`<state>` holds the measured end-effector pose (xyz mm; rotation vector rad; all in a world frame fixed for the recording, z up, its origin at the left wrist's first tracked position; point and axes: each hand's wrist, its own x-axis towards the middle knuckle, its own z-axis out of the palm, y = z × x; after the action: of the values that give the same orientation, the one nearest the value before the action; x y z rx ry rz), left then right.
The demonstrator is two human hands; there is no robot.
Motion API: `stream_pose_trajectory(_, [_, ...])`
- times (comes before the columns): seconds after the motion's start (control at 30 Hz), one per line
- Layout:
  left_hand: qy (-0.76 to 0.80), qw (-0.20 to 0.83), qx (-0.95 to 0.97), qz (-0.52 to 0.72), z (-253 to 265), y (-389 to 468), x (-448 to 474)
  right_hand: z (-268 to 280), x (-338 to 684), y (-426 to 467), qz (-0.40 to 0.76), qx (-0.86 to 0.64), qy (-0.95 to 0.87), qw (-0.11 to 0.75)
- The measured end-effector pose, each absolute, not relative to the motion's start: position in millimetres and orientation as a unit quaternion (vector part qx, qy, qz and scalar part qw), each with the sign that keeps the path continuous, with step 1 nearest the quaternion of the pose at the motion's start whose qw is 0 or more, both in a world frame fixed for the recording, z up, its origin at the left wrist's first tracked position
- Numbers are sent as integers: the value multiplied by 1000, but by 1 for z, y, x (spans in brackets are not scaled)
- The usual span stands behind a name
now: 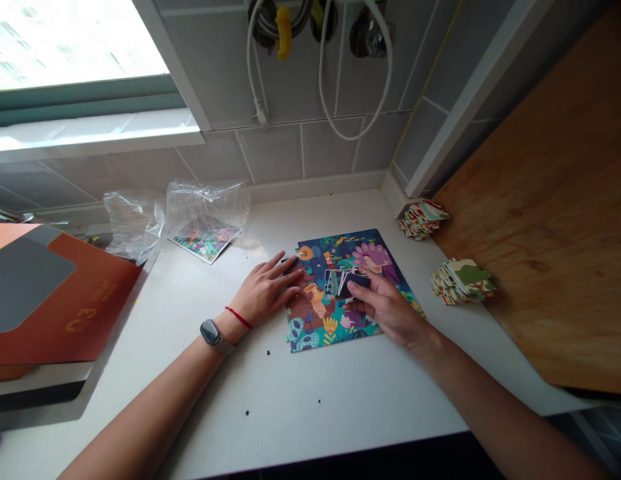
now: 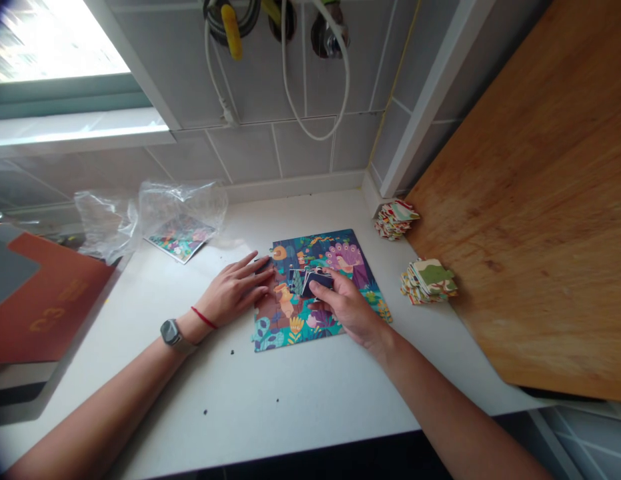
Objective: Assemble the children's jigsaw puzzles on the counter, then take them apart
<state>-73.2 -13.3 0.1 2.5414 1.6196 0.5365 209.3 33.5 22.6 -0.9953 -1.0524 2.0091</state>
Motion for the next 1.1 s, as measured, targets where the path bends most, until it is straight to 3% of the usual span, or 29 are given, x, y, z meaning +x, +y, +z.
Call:
stream_pose_trajectory(0.3, [526,99,833,139,1,-13,-77,26,209,33,770,-381,-399,321])
stream_pose_trajectory(1.1, [525,100,835,130,-1,-9,-82,23,209,34,777,-378,-391,316])
